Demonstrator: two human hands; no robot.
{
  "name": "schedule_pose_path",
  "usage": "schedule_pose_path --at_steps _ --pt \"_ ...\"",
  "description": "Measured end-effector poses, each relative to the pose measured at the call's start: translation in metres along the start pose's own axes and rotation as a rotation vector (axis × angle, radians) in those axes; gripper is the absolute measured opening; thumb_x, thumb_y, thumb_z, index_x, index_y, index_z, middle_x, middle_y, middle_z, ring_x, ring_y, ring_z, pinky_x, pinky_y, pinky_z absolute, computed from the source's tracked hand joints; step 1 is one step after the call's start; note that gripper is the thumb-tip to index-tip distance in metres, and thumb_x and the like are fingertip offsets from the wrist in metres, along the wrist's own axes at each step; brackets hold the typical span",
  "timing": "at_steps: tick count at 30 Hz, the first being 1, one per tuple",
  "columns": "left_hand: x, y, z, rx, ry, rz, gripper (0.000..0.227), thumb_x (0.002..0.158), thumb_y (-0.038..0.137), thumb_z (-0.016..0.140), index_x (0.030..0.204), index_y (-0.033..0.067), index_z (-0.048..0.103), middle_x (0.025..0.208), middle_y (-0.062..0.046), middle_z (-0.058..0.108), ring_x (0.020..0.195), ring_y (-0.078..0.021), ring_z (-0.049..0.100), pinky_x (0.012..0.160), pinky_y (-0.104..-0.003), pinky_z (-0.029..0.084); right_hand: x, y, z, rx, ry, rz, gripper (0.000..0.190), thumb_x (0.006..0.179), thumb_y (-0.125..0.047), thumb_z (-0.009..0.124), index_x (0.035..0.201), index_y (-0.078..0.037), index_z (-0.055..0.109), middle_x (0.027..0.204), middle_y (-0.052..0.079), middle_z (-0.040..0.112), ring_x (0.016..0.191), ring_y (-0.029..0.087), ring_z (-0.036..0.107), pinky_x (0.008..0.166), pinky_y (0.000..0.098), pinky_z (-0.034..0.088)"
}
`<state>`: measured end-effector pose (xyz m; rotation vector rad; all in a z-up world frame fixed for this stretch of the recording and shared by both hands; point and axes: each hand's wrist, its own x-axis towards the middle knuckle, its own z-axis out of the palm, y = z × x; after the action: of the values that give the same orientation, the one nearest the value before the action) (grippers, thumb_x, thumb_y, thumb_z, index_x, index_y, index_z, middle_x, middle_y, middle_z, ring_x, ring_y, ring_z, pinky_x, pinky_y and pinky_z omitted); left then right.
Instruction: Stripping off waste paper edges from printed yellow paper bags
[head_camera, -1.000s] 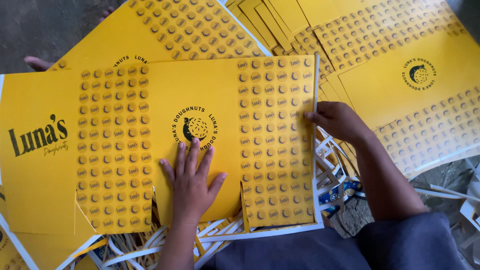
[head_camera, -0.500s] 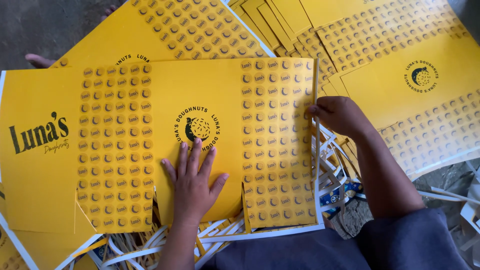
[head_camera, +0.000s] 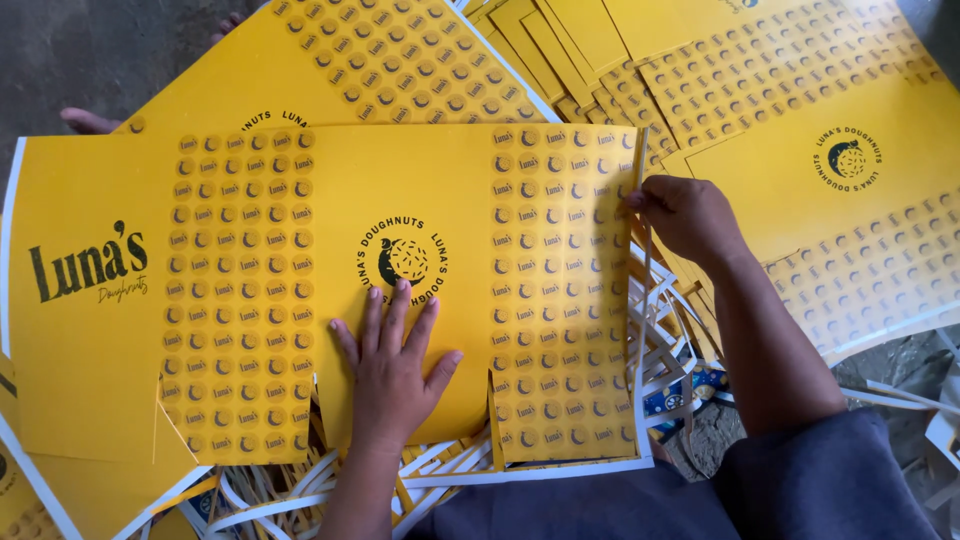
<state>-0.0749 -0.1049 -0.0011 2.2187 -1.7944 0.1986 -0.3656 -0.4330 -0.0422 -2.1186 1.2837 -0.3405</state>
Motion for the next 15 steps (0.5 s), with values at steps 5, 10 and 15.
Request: schedule_pose_path --at_steps 5,10,15 --pt "0.0 0.001 0.0 -0.004 -0.002 -0.007 0.065 0.094 0.067 0.051 0.143 0.0252 0.06 0.159 -0.014 0.045 0.151 -0.0404 0.034 0.119 -0.067 -0.011 0.005 0.013 0.009 0.224 0.028 0.054 0.032 0.109 -0.038 0.068 0.095 -0.009 0.07 0.074 0.01 0.069 0.074 0.03 0.066 0.078 0.0447 0.05" --pt "0.0 0.002 -0.001 0.01 -0.008 -0.011 0.065 0.094 0.068 0.051 0.143 0.0256 0.06 0.159 -0.014 0.046 0.151 -0.0396 0.034 0.12 -0.066 -0.011 0.02 -0.009 0.013 0.404 0.12 0.09 0.03 0.113 -0.042 0.064 0.101 -0.015 0.072 0.075 0.003 0.067 0.076 0.02 0.064 0.077 0.0365 0.048" --pt "0.0 0.0 -0.002 0.007 -0.019 -0.024 0.066 0.093 0.068 0.052 0.143 0.0264 0.059 0.16 -0.012 0.045 0.152 -0.038 0.033 0.119 -0.066 -0.011 0.024 -0.008 0.005 0.261 0.144 0.033 0.025 0.112 -0.031 0.066 0.094 -0.014 0.071 0.071 0.005 0.067 0.067 0.024 0.059 0.069 0.0381 0.044"
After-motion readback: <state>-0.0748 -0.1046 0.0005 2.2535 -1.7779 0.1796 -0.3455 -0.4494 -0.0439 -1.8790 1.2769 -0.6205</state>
